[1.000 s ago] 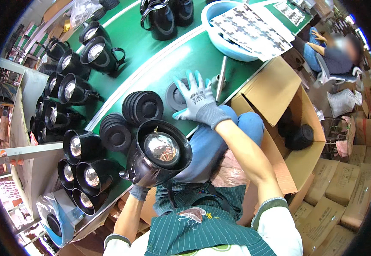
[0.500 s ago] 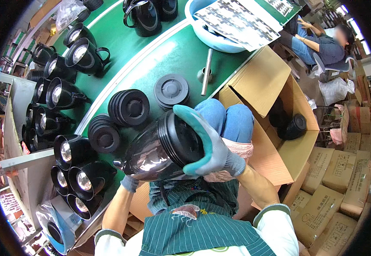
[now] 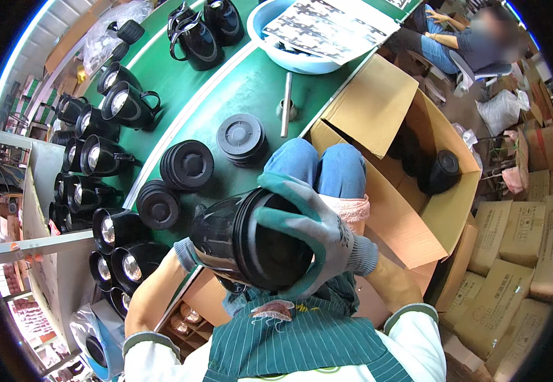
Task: The person assembles black kettles by inserting a metal rod into the base and attaching a lid. They handle each kettle one at a time, place the assembled units on a green table, and repeat the process.
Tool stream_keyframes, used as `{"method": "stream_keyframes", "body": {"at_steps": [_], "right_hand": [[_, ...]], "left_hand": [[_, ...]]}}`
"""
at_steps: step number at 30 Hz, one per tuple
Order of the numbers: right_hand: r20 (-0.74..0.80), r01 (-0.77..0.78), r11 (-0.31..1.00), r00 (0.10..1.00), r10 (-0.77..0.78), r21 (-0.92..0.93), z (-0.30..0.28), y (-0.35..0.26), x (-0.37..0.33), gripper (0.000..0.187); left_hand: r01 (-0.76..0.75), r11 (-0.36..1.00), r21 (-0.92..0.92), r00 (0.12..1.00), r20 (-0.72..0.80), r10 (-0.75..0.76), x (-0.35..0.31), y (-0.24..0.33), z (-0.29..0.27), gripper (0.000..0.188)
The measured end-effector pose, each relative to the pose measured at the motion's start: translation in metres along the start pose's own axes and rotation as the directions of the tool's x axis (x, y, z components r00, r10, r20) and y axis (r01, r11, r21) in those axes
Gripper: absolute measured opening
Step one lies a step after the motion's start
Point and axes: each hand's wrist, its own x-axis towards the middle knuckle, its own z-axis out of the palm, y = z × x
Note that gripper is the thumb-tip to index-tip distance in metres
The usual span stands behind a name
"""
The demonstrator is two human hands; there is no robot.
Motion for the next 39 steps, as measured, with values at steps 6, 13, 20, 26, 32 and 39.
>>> {"method": "stream_keyframes", "body": {"at_steps": [6,13,20,26,32,39], "right_hand": [[-0.018,-0.084,0.996,0.996,0.085,0.024,-0.018,0.01,-0.024,0.132],[-0.055,-0.479,0.547,0.716,0.695,0.687,0.007,0.001,-0.025,0.13],[-0.131,-0.046,0.988,0.991,0.026,-0.15,0.009,-0.002,-0.013,0.117],[-0.148,-0.11,0.982,0.985,0.087,-0.153,0.013,-0.005,-0.005,0.111],[-0.171,-0.438,0.692,0.762,0.625,0.574,0.038,0.022,-0.038,0.111],[0.141,-0.539,0.713,0.83,0.539,0.448,-0.001,0.037,-0.062,0.107]], "left_hand": [[0.114,0.907,-0.405,0.993,0.024,-0.115,0.018,0.003,-0.018,0.055],[-0.047,0.978,-0.204,0.981,-0.195,0.006,-0.001,-0.042,-0.078,0.057],[0.051,0.99,-0.132,0.999,0.022,-0.049,0.007,-0.003,-0.06,0.056],[0.018,0.99,-0.139,1.0,0.021,-0.016,0.007,-0.014,-0.059,0.055],[-0.257,0.527,0.81,0.769,-0.158,0.62,0.005,0.091,0.041,0.042],[-0.315,-0.063,0.947,0.579,0.245,0.777,-0.013,0.099,0.053,0.041]]}}
